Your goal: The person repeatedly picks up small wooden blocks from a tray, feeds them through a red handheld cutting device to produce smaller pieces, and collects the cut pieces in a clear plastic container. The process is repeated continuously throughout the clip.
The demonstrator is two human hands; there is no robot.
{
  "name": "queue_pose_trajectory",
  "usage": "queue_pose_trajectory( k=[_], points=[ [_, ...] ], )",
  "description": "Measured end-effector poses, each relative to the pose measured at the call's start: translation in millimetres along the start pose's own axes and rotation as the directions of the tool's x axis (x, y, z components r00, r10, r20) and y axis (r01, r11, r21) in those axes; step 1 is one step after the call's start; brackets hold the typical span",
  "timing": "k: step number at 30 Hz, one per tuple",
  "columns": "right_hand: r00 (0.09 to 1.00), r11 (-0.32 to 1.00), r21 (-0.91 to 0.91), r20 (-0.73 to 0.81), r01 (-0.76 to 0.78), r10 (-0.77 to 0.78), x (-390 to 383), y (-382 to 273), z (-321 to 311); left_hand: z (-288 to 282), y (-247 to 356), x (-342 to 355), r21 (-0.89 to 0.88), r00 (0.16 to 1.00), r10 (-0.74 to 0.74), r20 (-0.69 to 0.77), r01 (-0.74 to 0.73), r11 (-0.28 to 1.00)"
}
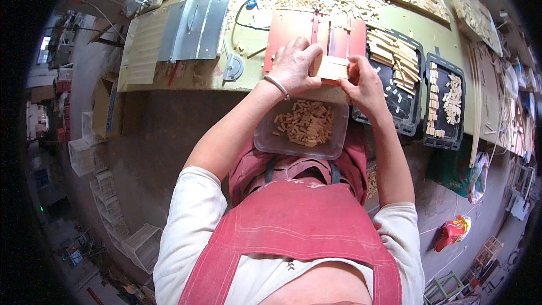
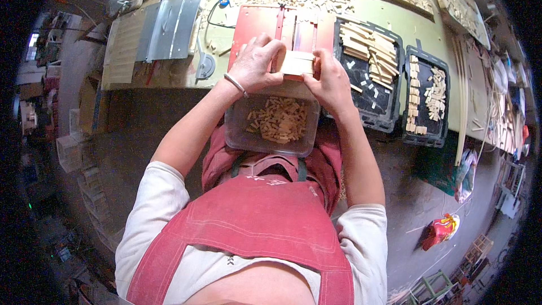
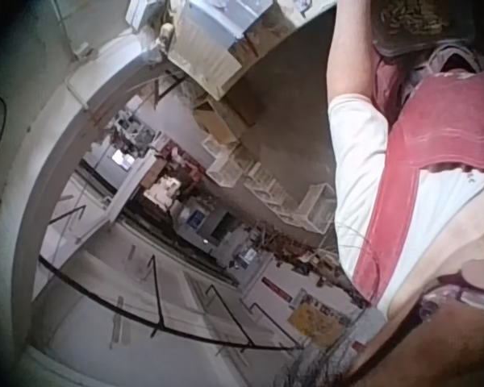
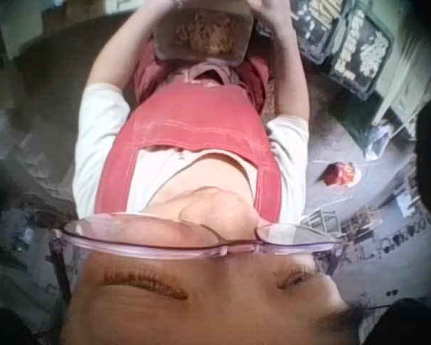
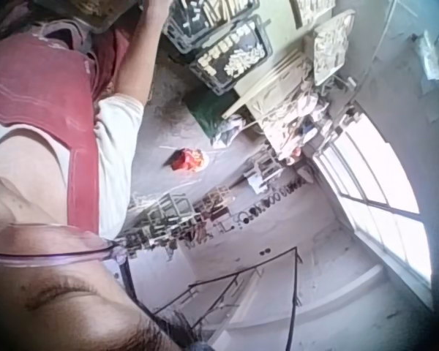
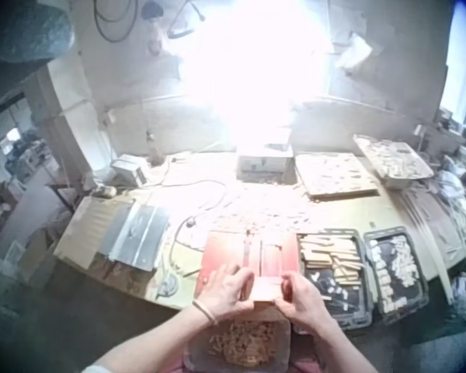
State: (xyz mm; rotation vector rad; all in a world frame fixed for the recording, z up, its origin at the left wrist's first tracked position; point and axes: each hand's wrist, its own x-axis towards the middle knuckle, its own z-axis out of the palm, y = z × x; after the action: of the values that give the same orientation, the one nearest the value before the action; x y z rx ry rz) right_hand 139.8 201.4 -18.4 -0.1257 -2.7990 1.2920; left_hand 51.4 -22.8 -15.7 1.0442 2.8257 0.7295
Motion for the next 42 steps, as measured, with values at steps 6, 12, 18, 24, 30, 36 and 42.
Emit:
queue_pose_trajectory(
  k=[6,12,18,24,30,36,42],
  points=[
    [0.984,0.979,-0.158,-0.104,0.131,-0.148,-3,9,5,-3,1,2,0.006,1.000,0.002,0.029,-0.002,1.000],
    [0.988,0.970,-0.193,-0.010,0.148,-0.153,-2,4,-3,-3,-1,2,-0.002,0.999,0.004,0.039,-0.004,1.000],
    [0.969,0.895,-0.370,0.076,0.248,-0.237,6,-9,-22,-3,-2,1,-0.002,1.000,0.009,0.022,-0.009,1.000],
    [0.964,0.937,-0.267,0.202,0.225,-0.174,15,-5,-17,-5,1,2,0.007,1.000,0.030,0.003,-0.030,1.000],
    [0.973,0.941,-0.271,0.165,0.203,-0.162,17,-8,-15,-6,1,5,0.019,1.000,0.023,-0.012,-0.023,1.000],
    [0.978,0.932,-0.301,0.111,0.200,-0.174,31,-2,-12,-9,2,21,0.017,0.999,-0.029,0.022,0.029,0.999],
    [0.981,0.918,-0.350,0.116,0.187,-0.155,49,1,-12,-8,-6,35,-0.009,0.999,-0.044,0.022,0.045,0.999]
  ],
)
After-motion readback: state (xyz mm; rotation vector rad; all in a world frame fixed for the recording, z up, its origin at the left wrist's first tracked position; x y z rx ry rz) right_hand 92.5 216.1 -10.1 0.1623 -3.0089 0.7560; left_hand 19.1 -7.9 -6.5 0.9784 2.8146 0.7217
